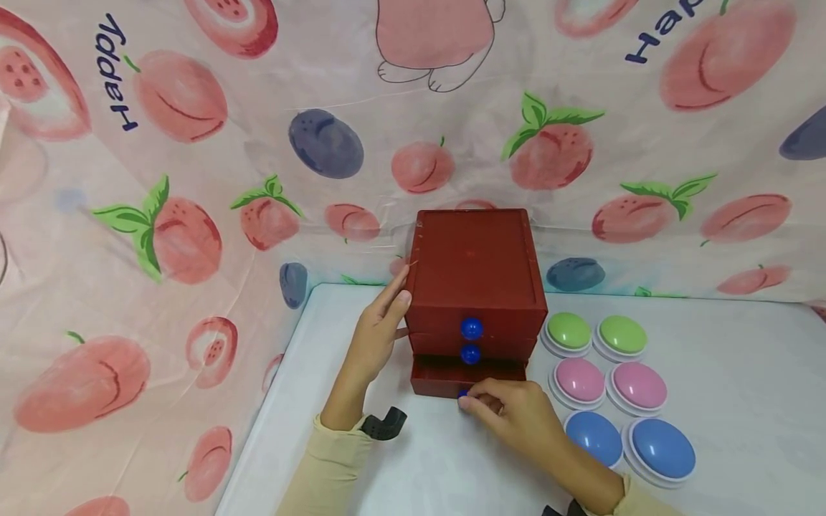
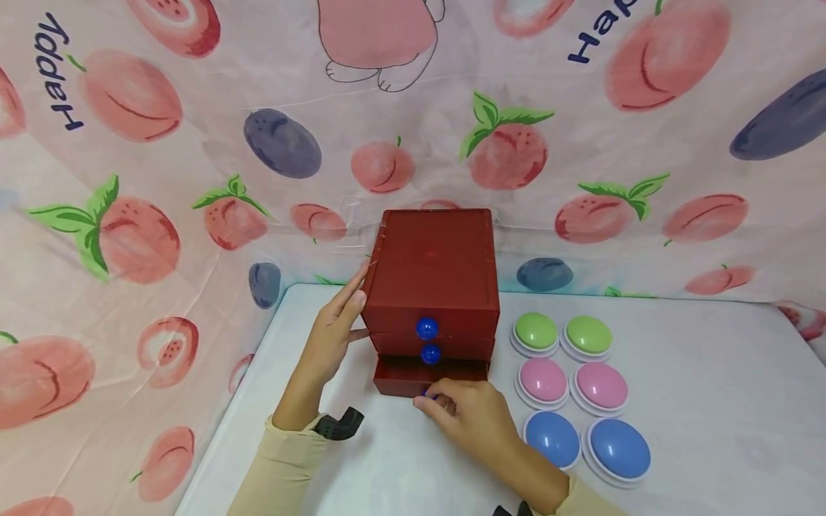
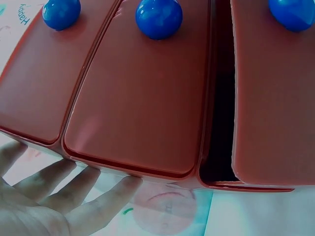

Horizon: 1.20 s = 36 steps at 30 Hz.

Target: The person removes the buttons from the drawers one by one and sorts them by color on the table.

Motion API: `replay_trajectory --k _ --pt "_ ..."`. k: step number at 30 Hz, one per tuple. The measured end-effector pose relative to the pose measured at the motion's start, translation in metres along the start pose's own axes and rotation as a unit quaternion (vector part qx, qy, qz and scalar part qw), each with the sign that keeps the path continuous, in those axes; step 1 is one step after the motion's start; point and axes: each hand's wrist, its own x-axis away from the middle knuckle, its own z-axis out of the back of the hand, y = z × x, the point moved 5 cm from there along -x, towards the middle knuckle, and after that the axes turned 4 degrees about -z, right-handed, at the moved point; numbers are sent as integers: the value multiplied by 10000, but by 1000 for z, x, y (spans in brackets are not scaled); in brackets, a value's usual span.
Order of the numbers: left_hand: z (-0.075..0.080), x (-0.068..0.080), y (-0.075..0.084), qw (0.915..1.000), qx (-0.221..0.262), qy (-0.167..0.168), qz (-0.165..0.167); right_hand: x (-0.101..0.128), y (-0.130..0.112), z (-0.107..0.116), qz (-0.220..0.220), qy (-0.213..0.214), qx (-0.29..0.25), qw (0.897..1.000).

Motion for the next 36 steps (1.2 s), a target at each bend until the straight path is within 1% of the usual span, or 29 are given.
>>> replay_trajectory --k 2,4,5,7,10,15,21,25,28,36 --pt "0 0 0 10000 12 6 7 5 4 -5 -485 -162 66 9987" --pt "0 0 1 10000 6 16 21 8 9 -10 -909 -308 289 9950" --pt "0 0 1 10000 -2 21 25 10 12 -12 -1061 -372 409 9928" --pt "-1 1 2 10000 -9 30 29 11 16 -17 -1218 -438 582 9899" --pt "0 0 1 10000 -32 34 36 10 20 -21 -1244 -426 841 9877" --pt "-1 -2 1 10000 -3 41 23 7 24 -25 -1190 -344 1055 9867" --pt "-2 -3 3 10000 4 57 29 3 24 -31 -1146 -596 1336 9826" --pt "-2 -3 3 10000 -5 60 41 1 23 -33 -1048 -567 1517 9812" --pt "-2 -3 2 10000 -12 67 35 0 23 -33 -1050 -578 1496 9815" --pt "-2 -3 1 10000 -10 59 6 -3 26 -36 -1239 -868 1310 9798"
